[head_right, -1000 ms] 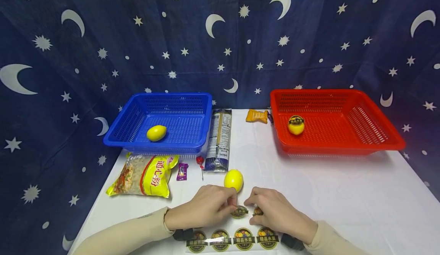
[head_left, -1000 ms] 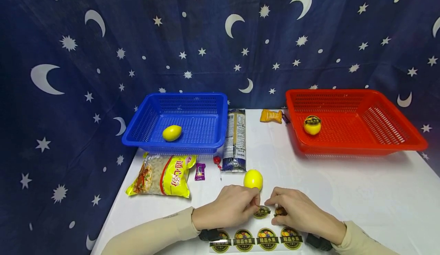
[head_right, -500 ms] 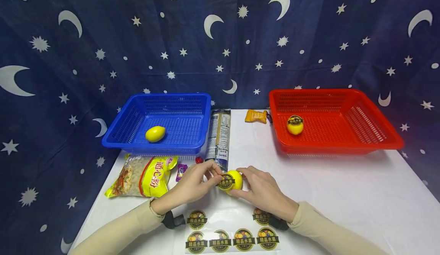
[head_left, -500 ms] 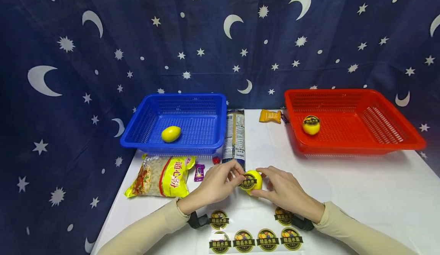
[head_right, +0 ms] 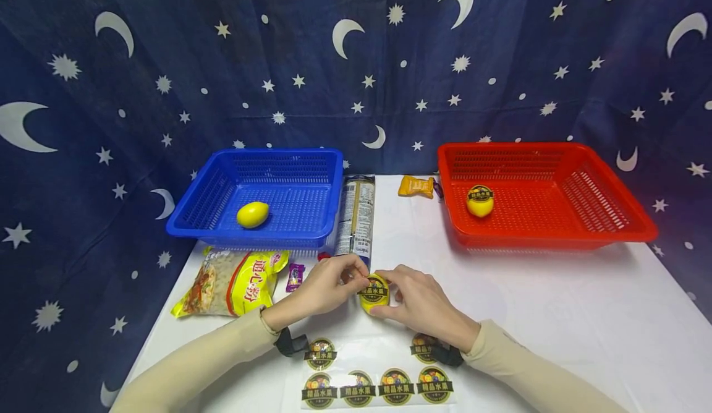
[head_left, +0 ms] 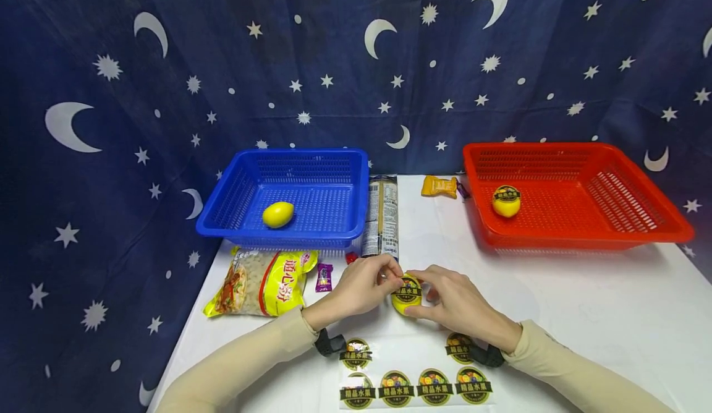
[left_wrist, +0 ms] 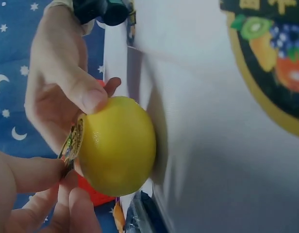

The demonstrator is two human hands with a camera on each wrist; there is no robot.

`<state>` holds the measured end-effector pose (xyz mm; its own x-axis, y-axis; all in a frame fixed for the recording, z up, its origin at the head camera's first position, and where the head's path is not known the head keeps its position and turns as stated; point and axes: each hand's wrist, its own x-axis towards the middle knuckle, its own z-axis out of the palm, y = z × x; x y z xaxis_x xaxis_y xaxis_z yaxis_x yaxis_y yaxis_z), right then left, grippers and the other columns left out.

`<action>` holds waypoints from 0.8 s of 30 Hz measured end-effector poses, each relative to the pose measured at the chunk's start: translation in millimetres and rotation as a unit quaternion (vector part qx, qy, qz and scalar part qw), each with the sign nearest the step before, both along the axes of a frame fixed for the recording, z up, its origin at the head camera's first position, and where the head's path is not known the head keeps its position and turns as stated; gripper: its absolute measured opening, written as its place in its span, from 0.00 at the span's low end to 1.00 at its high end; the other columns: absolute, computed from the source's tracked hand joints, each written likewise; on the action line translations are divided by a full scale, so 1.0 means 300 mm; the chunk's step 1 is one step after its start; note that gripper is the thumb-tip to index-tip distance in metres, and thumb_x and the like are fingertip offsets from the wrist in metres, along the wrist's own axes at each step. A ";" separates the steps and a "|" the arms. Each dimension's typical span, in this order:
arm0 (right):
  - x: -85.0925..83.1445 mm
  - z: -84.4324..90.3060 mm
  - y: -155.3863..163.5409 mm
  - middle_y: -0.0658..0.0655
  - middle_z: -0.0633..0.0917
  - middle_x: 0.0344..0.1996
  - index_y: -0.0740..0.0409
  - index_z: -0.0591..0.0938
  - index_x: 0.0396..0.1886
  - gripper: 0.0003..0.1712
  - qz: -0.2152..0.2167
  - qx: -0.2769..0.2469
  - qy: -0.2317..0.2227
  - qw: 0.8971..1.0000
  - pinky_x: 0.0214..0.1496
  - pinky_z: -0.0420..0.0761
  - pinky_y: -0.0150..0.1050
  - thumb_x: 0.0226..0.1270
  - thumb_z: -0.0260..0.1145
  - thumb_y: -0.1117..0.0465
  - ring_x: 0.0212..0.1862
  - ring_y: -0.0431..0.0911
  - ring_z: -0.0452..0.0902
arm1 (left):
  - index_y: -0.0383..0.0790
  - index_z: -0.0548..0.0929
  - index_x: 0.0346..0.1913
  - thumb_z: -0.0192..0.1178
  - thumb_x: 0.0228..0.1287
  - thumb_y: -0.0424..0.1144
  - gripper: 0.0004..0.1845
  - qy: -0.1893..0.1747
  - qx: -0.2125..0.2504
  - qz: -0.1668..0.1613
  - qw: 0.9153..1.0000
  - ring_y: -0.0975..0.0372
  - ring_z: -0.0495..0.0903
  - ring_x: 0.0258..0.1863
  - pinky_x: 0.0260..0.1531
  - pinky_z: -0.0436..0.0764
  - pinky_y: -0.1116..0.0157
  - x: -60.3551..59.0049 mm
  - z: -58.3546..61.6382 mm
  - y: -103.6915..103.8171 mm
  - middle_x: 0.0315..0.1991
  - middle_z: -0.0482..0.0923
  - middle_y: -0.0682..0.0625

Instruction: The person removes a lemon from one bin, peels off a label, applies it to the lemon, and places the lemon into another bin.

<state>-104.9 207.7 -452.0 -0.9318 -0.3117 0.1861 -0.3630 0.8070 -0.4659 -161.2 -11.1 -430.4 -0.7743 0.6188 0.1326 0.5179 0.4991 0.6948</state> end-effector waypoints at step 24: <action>0.000 0.011 0.020 0.38 0.90 0.40 0.44 0.92 0.43 0.14 0.002 -0.067 0.069 0.995 0.41 0.79 0.36 0.57 0.79 0.49 0.35 0.30 0.83 | 0.55 0.94 0.41 0.70 0.66 0.49 0.07 0.153 -0.058 0.037 0.986 0.75 0.72 0.22 0.18 0.65 0.76 0.027 -0.031 0.025 0.34 0.89 0.60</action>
